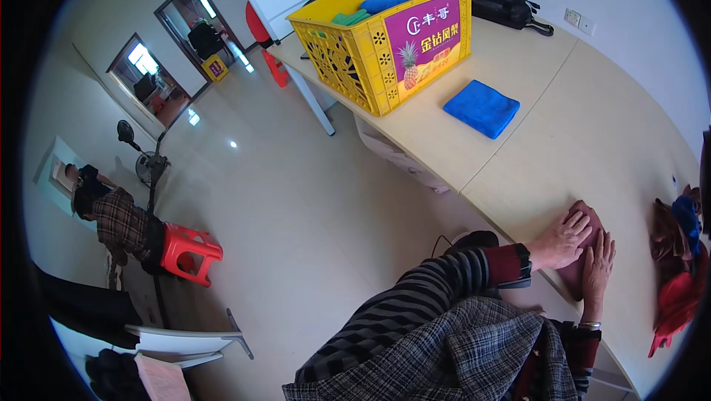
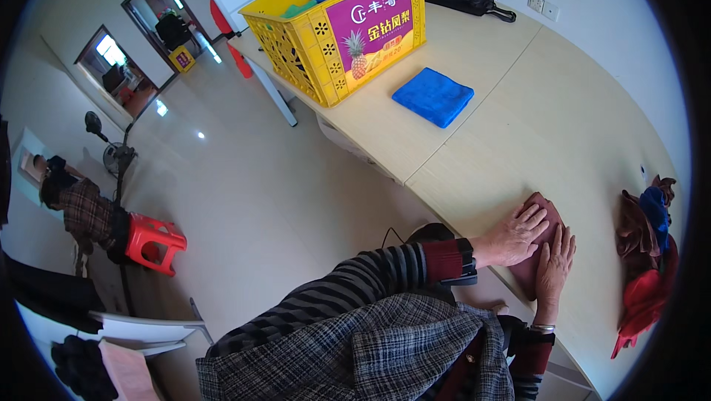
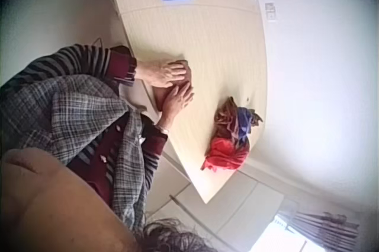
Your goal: Folding several blue and brown cloths on a work table in a factory environment.
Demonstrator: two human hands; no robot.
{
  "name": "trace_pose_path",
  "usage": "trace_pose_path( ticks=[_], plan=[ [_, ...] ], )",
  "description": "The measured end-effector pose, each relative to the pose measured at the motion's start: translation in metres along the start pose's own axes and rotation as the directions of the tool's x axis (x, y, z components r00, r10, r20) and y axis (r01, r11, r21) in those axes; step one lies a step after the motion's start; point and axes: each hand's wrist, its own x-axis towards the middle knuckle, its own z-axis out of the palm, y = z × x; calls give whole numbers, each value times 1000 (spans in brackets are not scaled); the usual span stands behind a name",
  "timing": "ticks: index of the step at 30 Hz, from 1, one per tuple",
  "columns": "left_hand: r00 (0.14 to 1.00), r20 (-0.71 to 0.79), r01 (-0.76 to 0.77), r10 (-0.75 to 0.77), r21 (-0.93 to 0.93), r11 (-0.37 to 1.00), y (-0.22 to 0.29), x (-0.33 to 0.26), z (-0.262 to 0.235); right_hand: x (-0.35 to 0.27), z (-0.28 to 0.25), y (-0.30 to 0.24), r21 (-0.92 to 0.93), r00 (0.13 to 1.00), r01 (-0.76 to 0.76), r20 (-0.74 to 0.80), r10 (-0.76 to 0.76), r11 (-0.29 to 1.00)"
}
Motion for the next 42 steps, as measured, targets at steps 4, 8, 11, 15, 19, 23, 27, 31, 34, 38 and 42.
trace_pose_path(
  ticks=[4, 8, 11, 15, 19, 23, 27, 31, 34, 38, 42],
  plan=[
    [997, -8, -72, 73, 108, 992, 4, 0, 1, -8, -9, -1, -54, 999, -30, 17, 31, 998],
    [1000, 4, -2, 2, 38, 999, 7, -4, -27, 4, -21, -8, -17, 999, 12, -49, -12, 1000],
    [995, -100, -26, 24, -16, 1000, 9, -14, -48, 4, -22, -13, 26, 995, -65, -68, 66, 998],
    [994, -48, 74, -95, -325, 943, 3, -66, -93, 5, -30, -36, 114, 989, -118, -80, 128, 986],
    [676, 627, 693, -388, -361, 624, -11, -113, -119, 4, -29, -80, 119, 987, -110, -103, 123, 987],
    [645, 716, 680, -269, -698, -225, -32, -142, -101, -5, -25, -129, 184, 995, -32, -85, 48, 982],
    [642, 614, 360, -460, -770, -526, -17, -144, -120, -19, -25, -160, 235, 985, 157, -110, -135, 959],
    [629, 431, 245, -647, -900, -361, -32, -152, -151, -24, -25, -135, 442, 977, 169, -190, -93, 881],
    [577, 303, 250, -759, -950, -189, -60, -140, -201, -32, -17, -88, 351, 959, 128, -281, -25, 928],
    [533, 229, 251, -815, -962, -106, -112, -78, -258, -51, -9, -55, 236, 940, 117, -341, -31, 965],
    [664, 165, 177, -729, -982, -60, -200, -2, -273, -54, -18, -55, 169, 955, 59, -295, -7, 984]
  ],
)
